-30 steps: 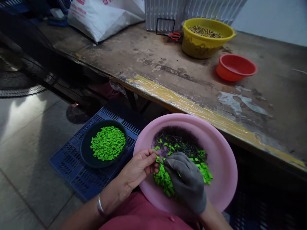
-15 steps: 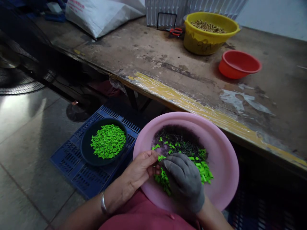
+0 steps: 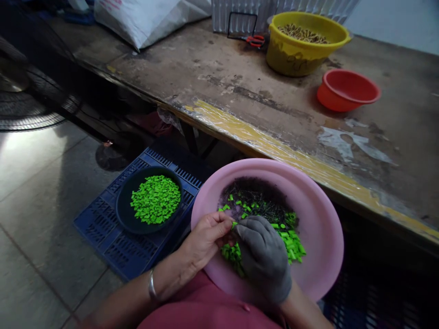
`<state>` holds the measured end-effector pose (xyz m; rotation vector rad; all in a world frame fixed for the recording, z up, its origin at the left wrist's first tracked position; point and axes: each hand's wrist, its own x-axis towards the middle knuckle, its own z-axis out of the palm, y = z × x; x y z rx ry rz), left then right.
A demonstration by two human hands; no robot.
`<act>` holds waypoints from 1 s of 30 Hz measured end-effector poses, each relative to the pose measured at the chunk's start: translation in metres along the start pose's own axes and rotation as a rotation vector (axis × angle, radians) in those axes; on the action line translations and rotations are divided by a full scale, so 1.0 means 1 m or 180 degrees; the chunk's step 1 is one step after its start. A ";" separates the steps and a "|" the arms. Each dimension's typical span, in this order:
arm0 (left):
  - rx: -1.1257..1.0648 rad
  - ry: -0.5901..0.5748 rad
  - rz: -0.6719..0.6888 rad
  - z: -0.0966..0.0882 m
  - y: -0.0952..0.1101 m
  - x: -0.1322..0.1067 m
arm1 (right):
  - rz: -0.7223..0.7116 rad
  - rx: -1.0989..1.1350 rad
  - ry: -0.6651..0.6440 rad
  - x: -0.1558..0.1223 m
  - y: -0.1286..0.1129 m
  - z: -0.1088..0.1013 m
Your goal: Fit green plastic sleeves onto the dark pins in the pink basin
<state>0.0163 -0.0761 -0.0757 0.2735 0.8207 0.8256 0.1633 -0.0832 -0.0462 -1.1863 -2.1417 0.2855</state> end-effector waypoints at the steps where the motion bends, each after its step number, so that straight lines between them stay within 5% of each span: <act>1: -0.0012 0.0051 0.0064 0.002 0.000 0.000 | 0.0068 0.0064 0.0036 0.000 0.000 0.001; 9: -0.0012 0.0284 0.0235 0.005 -0.013 0.002 | 0.1087 0.0718 -0.0021 -0.001 0.009 0.008; 17: 0.0104 0.0035 0.0070 -0.012 -0.001 -0.005 | 0.0073 0.0323 -0.0365 0.002 0.008 0.001; 30: 0.0388 0.0012 0.0023 -0.012 0.010 -0.017 | -0.0069 -0.0445 -0.0814 0.000 0.001 0.005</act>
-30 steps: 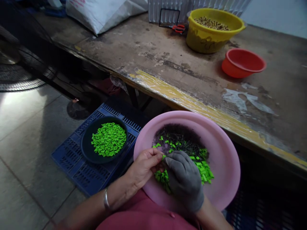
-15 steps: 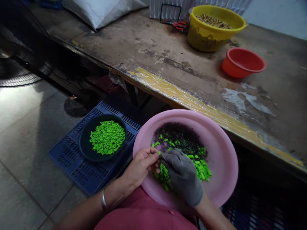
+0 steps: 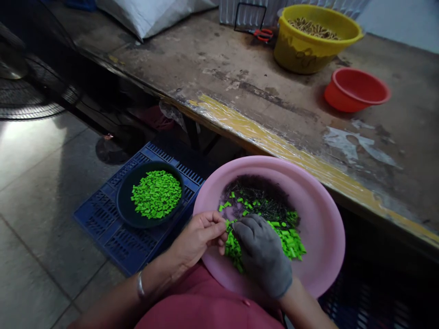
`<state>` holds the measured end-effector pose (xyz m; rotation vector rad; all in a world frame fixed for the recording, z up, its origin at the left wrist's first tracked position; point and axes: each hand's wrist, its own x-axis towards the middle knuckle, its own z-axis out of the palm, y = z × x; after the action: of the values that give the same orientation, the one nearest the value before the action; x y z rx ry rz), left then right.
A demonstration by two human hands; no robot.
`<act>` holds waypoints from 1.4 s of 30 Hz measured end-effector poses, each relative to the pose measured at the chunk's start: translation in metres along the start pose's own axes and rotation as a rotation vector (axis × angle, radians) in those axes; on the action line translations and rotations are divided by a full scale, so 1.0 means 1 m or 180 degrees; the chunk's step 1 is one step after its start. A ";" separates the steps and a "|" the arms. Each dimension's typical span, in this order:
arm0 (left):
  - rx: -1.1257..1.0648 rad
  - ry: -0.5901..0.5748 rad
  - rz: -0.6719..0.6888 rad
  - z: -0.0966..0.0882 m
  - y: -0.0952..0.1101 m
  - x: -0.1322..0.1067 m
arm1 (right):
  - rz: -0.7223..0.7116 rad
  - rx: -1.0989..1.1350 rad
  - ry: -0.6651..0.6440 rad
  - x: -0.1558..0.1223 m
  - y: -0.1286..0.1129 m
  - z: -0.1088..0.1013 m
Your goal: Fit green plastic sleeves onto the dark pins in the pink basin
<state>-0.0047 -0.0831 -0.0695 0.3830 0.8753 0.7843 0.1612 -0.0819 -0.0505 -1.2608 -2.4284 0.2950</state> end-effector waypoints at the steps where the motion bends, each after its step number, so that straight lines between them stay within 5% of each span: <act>1: 0.0032 -0.0001 0.0030 0.001 -0.001 0.000 | 0.0020 -0.0040 0.0013 -0.001 -0.001 0.001; 7: 0.0410 0.0154 0.0460 0.006 -0.006 0.001 | 0.0077 -0.0208 0.0035 -0.005 -0.005 0.008; 11: 0.1039 0.0121 0.0769 0.006 -0.002 0.000 | 0.0356 0.0500 0.0038 -0.005 -0.003 0.004; 15: 0.1636 -0.0040 0.1253 0.001 -0.005 -0.003 | 0.0904 0.1876 -0.0697 -0.004 0.007 -0.004; 19: 0.1886 -0.0281 0.2244 -0.001 -0.015 -0.005 | 0.1232 0.2996 -0.1446 0.000 0.015 -0.009; 22: 0.2041 -0.0480 0.3034 0.001 -0.014 -0.008 | 0.1445 0.3496 -0.1724 0.005 0.015 -0.009; 25: 0.2408 -0.0531 0.3272 -0.006 -0.001 -0.016 | 0.1681 0.3532 -0.1716 0.009 0.013 -0.003; 27: 0.2729 -0.0174 0.3184 -0.020 0.012 -0.024 | 0.1792 0.3137 -0.1540 0.010 0.013 0.006; 29: 0.3185 0.0653 0.2962 -0.046 0.026 -0.031 | 0.1765 0.2327 -0.1376 0.009 0.012 0.017; 32: 0.3934 0.2258 0.2396 -0.099 0.043 -0.038 | 0.1128 0.0909 -0.1506 0.006 0.011 0.035; 35: 0.4370 0.3214 0.1823 -0.151 0.051 -0.042 | 0.0446 -0.0140 -0.1821 0.005 0.004 0.050; 38: 0.4986 0.3250 0.1529 -0.171 0.052 -0.044 | 0.0315 -0.0701 -0.1889 0.006 -0.006 0.060; 42: 0.5091 0.2868 0.2682 -0.125 0.045 -0.047 | 0.0357 -0.0874 -0.1897 0.007 -0.013 0.069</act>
<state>-0.1438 -0.0897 -0.0922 2.0001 2.1887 0.8520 0.1177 -0.0840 -0.1065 -1.6129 -2.9802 0.4303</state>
